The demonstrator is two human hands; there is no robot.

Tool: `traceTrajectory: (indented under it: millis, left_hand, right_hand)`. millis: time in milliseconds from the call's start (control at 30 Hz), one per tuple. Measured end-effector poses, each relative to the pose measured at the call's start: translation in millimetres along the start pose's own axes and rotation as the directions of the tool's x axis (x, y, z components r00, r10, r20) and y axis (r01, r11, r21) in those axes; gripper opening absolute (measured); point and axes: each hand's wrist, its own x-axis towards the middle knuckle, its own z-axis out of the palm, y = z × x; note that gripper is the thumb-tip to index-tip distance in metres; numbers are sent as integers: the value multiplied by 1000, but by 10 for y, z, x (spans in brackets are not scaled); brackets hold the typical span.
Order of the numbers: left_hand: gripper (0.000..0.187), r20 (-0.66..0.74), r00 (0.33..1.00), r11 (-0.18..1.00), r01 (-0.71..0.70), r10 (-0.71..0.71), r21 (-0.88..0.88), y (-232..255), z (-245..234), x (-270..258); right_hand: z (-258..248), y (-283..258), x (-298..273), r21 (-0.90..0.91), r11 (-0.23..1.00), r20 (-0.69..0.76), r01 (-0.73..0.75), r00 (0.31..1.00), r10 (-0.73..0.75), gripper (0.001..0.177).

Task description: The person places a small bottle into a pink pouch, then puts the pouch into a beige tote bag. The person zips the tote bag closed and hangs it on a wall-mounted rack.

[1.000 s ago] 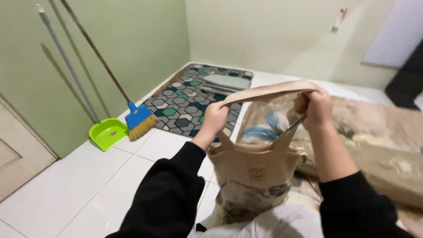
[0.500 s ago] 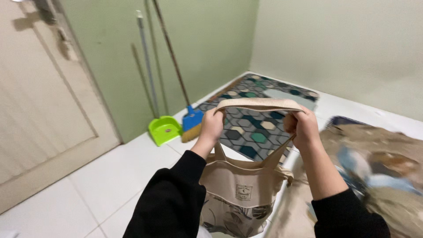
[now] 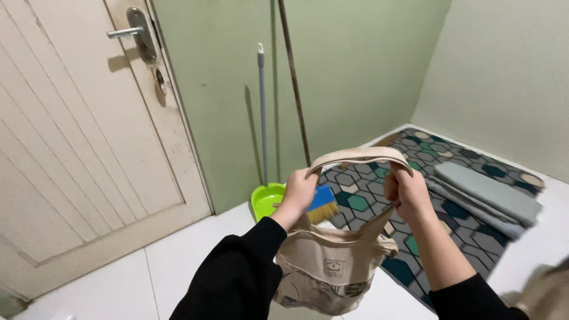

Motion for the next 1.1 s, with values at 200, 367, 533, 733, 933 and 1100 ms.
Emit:
traceTrajectory:
  millis: [200,367,533,733,933,1100]
  left_hand:
    - [23,-50,999,1000,-13,12,-6,-7,-228,512]
    - [16,-108,975,980,-188,193,61,334,-411,701]
    - [10,-98,984,966,-126,151,226,998,-690,1038]
    - [10,-73,996,967,-27,47,252,1837,-1205,1241]
    - [15,-141,990,965,8,30,261,2589,-1909,1402]
    - [24,-151,987,978,89,-61,186,3016,-2622,1498]
  right_hand:
    - [421,-290,648,-117,992,-12,54,998,-55,33]
    - [642,-633,1130,-352,924,78,152,988,-133,17]
    - [921,-883,1380,-351,920,219,177,970,-103,10]
    - [1262,-1640,1558,-596,784,283,173,959,4,18]
    - [1748,-2553,1723,-562,793,516,235,849,114,24]
    - [2388,-2969,1882,-444,837,642,319,765,49,23]
